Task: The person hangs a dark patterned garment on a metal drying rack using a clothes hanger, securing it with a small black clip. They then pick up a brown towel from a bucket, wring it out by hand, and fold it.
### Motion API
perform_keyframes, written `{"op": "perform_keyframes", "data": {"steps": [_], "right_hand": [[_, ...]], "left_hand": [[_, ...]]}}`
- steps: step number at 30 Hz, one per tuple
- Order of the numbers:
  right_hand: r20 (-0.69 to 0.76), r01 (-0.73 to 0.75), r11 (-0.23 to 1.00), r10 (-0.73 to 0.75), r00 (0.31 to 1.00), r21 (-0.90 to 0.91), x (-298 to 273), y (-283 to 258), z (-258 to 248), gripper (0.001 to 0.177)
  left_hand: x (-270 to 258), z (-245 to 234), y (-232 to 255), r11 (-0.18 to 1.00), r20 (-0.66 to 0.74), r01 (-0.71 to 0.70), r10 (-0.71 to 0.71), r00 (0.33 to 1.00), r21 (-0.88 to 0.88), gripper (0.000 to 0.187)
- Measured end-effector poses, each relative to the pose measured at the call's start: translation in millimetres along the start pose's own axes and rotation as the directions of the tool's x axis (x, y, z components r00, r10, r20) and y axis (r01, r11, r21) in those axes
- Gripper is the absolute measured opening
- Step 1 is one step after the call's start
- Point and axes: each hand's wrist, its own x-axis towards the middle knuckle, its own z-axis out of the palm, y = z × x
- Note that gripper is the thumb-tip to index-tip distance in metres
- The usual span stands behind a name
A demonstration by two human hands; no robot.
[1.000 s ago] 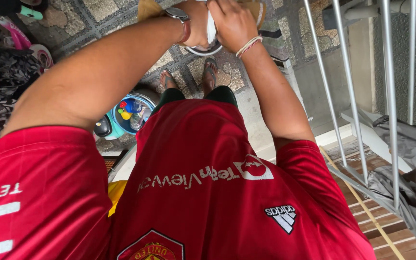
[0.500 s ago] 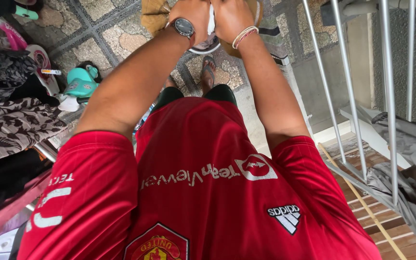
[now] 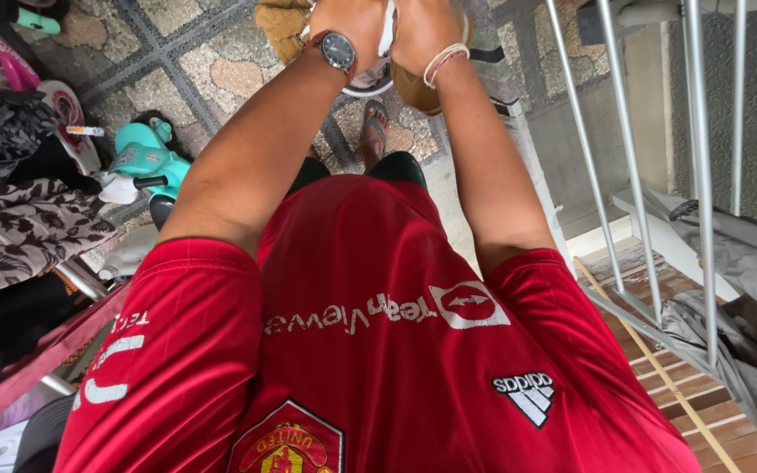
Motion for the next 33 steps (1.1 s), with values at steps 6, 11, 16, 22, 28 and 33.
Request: {"op": "perform_keyframes", "data": {"steps": [6, 11, 16, 22, 28, 33], "right_hand": [[-0.059, 0.048, 0.983, -0.038, 0.998, 0.178, -8, -1, -11, 0.031], [-0.063, 0.017, 0.972, -0.002, 0.998, 0.235, -13, -1, -18, 0.021], [-0.129, 0.08, 0.976, -0.055, 0.99, 0.201, -16, 5, -11, 0.022], [-0.139, 0.118, 0.954, -0.082, 0.987, 0.275, -23, 10, -10, 0.014], [-0.169, 0.101, 0.966, -0.061, 0.984, 0.238, -22, 17, -1, 0.019], [-0.136, 0.061, 0.948, -0.018, 0.991, 0.313, -21, 10, -2, 0.017]], "left_hand": [[3, 7, 3, 1.0, -0.087, -0.013, 0.015, 0.996, 0.022, 0.038], [12, 13, 8, 0.999, -0.146, -0.02, 0.026, 0.989, 0.04, 0.044], [14, 16, 7, 0.997, -0.222, -0.025, 0.042, 0.974, 0.077, 0.051], [18, 24, 13, 0.993, -0.312, -0.046, 0.078, 0.947, 0.107, 0.041], [19, 24, 13, 0.986, -0.451, -0.04, 0.111, 0.886, 0.164, 0.033], [12, 23, 9, 0.967, -0.422, -0.019, 0.129, 0.897, 0.255, 0.051]]}}
